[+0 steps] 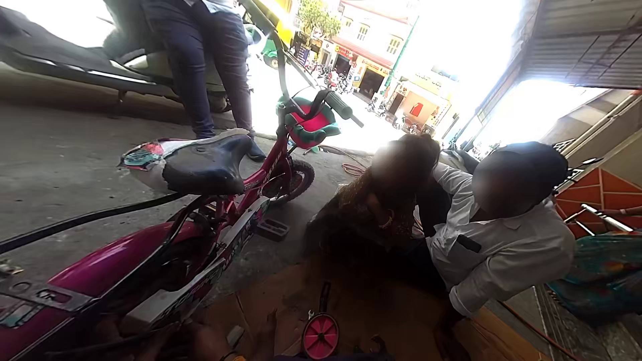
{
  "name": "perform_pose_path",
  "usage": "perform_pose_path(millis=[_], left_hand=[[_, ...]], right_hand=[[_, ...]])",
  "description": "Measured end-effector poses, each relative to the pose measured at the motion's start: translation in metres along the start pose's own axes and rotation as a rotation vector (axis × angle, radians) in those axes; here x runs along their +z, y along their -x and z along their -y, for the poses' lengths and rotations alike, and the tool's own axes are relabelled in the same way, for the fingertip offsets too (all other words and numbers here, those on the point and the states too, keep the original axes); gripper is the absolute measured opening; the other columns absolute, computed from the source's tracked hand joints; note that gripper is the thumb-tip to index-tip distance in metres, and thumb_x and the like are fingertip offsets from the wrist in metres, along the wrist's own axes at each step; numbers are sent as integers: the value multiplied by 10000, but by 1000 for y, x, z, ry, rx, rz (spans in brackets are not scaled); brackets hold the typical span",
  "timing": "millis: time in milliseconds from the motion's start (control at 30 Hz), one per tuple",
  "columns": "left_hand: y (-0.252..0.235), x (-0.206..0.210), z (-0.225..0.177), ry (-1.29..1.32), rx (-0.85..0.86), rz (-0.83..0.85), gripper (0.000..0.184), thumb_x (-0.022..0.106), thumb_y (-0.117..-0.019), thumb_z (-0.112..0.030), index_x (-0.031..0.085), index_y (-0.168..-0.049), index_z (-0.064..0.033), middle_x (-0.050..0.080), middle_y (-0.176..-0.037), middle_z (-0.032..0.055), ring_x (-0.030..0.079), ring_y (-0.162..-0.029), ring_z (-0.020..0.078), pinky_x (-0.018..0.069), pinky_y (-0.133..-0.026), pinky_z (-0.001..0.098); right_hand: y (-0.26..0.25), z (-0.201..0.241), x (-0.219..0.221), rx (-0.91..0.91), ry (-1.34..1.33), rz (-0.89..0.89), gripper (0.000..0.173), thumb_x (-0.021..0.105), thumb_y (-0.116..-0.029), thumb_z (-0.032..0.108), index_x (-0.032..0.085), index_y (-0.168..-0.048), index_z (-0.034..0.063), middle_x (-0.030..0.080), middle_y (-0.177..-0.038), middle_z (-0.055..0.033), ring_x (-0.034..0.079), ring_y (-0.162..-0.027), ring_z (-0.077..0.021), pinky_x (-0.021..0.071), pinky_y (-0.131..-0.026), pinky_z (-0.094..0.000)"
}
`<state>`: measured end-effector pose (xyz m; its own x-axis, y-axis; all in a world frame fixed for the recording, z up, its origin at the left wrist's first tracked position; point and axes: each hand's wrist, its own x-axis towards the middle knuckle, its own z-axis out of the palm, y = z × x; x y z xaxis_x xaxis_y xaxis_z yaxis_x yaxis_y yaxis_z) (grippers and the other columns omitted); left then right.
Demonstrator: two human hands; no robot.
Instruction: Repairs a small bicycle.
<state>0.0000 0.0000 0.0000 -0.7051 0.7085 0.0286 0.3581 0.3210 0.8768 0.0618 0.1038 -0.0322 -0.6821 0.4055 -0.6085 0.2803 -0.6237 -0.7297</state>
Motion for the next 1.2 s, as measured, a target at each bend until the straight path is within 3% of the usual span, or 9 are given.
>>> perform_pose_path(millis=[100, 167, 300, 467, 600, 733, 867, 1033, 1200], left_hand=[[4, -2, -16, 33, -37, -40, 519, 601, -1008, -269, 545, -1308, 151, 634, -1245, 301, 638, -1172, 245, 472, -1049, 331], [4, -2, -16, 24, -35, -64, 510, 613, -1000, -262, 555, -1300, 146, 640, -1238, 294, 642, -1167, 241, 481, -1039, 333], [-1, 3, -2, 18, -28, -61, 508, 606, -1000, -289, 578, -1281, 133, 657, -1212, 282, 658, -1133, 227, 489, -1020, 331], [-1, 1, 2, 20, -26, -58, 523, 607, -1006, -320, 584, -1279, 126, 663, -1201, 275, 660, -1127, 235, 495, -1020, 342], [0, 2, -7, 12, -40, -64, 525, 598, -1003, -314, 579, -1292, 125, 644, -1241, 286, 640, -1173, 243, 478, -1040, 339], [1, 0, -8, 31, -44, -57, 539, 597, -1003, -289, 544, -1318, 144, 613, -1271, 316, 626, -1194, 260, 472, -1052, 346], [-1, 3, -2, 46, -38, -85, 567, 623, -990, -300, 523, -1334, 140, 618, -1273, 294, 627, -1191, 241, 474, -1050, 340], [-3, 3, 8, 58, -58, -113, 669, 642, -983, -300, 412, -1432, 139, 562, -1348, 311, 600, -1230, 245, 462, -1070, 345], [-10, 14, 16, 105, 48, -226, 821, 703, -917, -293, 304, -1495, 134, 481, -1420, 351, 531, -1308, 353, 412, -1120, 450]], right_hand=[[-1, -3, -2, -73, 42, 37, 263, 480, -1075, 84, 493, -1301, -49, 635, -1008, -130, 644, -805, -155, 573, -749, -330], [-3, -4, -7, -105, 99, 99, 380, 561, -973, -52, 472, -1341, -77, 610, -1104, -181, 628, -892, -198, 571, -805, -363], [0, 1, -1, -23, -38, 6, 313, 401, -1115, 201, 510, -1299, -27, 649, -959, -118, 653, -767, -162, 576, -737, -337], [-2, -6, -4, -77, 30, 83, 363, 524, -992, -47, 449, -1347, -62, 603, -1093, -179, 625, -883, -193, 569, -807, -357], [1, 4, 1, 50, -128, -29, 351, 409, -1113, 258, 561, -1235, -33, 664, -943, -102, 658, -760, -148, 576, -729, -311], [8, 1, 2, -47, -41, 21, 270, 528, -987, -55, 501, -1255, -72, 617, -971, -135, 615, -806, -155, 562, -759, -312], [4, 5, -2, 37, -126, -25, 295, 461, -1095, 204, 573, -1230, -34, 667, -956, -105, 658, -773, -147, 575, -740, -307], [1, 0, 1, -48, -41, 15, 378, 542, -978, -46, 498, -1354, -54, 629, -1089, -178, 639, -867, -199, 572, -802, -359], [6, 7, 7, -36, -224, -120, 237, 472, -1082, 158, 573, -1182, -32, 648, -923, -95, 645, -750, -142, 569, -701, -300]])
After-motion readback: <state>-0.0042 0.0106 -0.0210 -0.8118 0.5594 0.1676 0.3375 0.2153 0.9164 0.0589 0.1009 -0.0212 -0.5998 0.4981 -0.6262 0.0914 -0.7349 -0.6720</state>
